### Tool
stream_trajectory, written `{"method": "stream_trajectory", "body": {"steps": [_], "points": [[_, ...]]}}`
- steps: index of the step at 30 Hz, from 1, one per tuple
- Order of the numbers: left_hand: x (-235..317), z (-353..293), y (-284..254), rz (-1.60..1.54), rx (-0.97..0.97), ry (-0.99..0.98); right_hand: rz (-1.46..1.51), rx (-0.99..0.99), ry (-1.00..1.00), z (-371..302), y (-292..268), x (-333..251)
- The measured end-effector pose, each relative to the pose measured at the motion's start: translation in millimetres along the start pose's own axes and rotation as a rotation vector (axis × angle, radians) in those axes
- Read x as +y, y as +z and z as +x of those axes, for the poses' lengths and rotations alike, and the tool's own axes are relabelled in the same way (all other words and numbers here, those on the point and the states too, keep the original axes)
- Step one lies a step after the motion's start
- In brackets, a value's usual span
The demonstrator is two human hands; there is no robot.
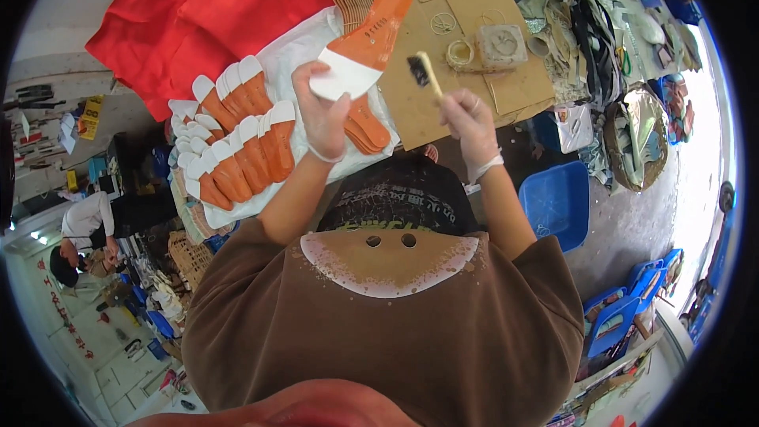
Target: The recorder applies yellow glue to shoe insoles or soles using a brush in a manufacturing environment.
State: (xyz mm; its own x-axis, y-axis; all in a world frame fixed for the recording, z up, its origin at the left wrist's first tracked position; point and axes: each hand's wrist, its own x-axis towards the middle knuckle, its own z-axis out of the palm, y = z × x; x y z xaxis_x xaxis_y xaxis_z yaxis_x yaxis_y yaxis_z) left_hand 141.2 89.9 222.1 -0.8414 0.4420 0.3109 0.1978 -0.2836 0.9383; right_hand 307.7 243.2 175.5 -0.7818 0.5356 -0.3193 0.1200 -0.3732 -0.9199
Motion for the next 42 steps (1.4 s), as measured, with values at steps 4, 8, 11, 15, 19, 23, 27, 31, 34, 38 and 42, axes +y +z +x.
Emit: {"method": "stream_trajectory", "body": {"steps": [4, 8, 11, 15, 19, 23, 27, 31, 34, 38, 42], "points": [[3.6, 28.3, -6.5, 0.118, -0.276, 0.025, 0.046, -0.103, 0.143, 25.3, -25.1, -7.9], [5.8, 71.5, -7.3, 1.134, -0.546, 0.520, 0.139, -0.006, 0.204, 34.0, -19.3, -14.3], [-7.5, 81.6, -13.3, 1.227, -0.695, 0.610, 0.066, -0.161, 0.150, 41.6, -27.5, -13.6], [-38.5, 92.6, -28.5, 1.017, -0.761, -0.067, -0.035, -0.109, 0.069, 40.0, -19.9, -11.7], [-47.1, 86.6, -39.5, 0.161, -0.543, -0.608, -0.096, -0.140, -0.128, 38.9, -11.3, 2.2], [-46.2, 83.5, -37.0, -0.202, -0.485, -0.777, -0.246, -0.060, -0.199, 34.8, 5.0, 4.7], [-41.7, 78.3, -35.2, -0.431, -0.536, -0.853, -0.279, 0.016, -0.309, 50.2, 12.4, 6.0], [-46.1, 78.6, -43.5, -0.373, -0.499, -0.794, -0.395, -0.034, -0.469, 61.1, -0.2, -10.0], [-41.0, 81.2, -48.7, -0.410, -0.455, -0.827, -0.681, -0.174, -0.500, 48.8, -6.0, -34.0], [-40.1, 84.2, -56.2, -0.470, -0.398, -0.856, -0.694, -0.403, -0.442, 26.0, -12.7, -37.1], [-49.1, 90.2, -70.4, -0.538, -0.295, -0.866, -0.631, -0.532, -0.291, 9.4, -34.2, -38.4]]}}
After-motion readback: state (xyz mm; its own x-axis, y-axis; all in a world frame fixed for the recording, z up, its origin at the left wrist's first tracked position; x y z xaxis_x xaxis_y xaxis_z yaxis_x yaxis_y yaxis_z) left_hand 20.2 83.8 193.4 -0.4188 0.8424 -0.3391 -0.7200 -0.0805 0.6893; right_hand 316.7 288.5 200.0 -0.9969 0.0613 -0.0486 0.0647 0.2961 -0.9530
